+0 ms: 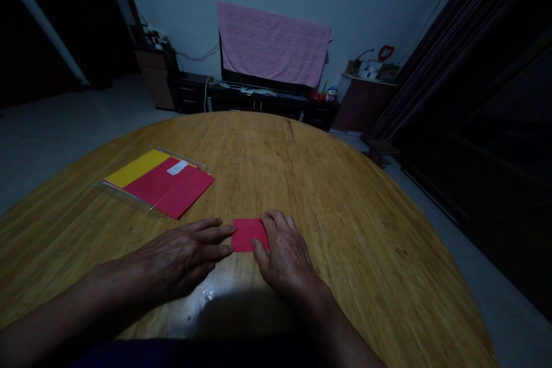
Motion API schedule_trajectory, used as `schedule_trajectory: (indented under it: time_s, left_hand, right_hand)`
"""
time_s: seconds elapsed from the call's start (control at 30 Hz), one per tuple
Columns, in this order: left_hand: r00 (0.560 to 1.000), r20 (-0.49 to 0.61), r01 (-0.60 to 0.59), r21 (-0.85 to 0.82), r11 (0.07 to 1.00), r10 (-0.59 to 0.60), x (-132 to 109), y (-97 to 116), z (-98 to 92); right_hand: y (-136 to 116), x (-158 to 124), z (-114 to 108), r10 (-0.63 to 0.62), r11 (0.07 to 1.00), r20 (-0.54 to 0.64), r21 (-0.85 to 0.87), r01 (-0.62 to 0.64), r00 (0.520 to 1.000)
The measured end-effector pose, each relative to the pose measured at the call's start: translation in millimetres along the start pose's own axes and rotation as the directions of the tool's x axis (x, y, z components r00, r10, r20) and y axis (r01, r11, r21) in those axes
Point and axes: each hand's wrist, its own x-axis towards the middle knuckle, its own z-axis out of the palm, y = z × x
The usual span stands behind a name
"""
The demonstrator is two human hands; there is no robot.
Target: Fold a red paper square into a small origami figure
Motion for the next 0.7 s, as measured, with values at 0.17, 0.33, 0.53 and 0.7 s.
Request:
schedule_trajectory:
  time_s: [0.17, 0.33, 0.53, 0.7]
  left_hand:
    - [0.999, -0.043, -0.01, -0.026, 1.0, 0.009, -1, -1, -0.6]
    - [0.997, -0.074, 0.032, -0.034, 0.999, -0.035, -1, 2, 1.4]
    - [0.997, -0.041, 0.057, -0.024, 0.998, -0.058, 4, 3, -1.9]
    - [0.996, 0.002, 0.088, -0.026, 0.996, -0.088, 13, 2, -6.5]
  right_hand:
    - [0, 2, -1, -0.02, 1.0, -0.003, -0.011, 0.02, 1.0]
    - [-1, 2, 1, -0.027, 1.0, -0.028, -0.012, 0.026, 0.999]
    - [-2, 0, 3, -0.022, 1.0, -0.056, -0.021, 0.02, 0.998]
    - [1, -2, 0, -0.022, 1.0, -0.055, -0.008, 0.021, 0.998]
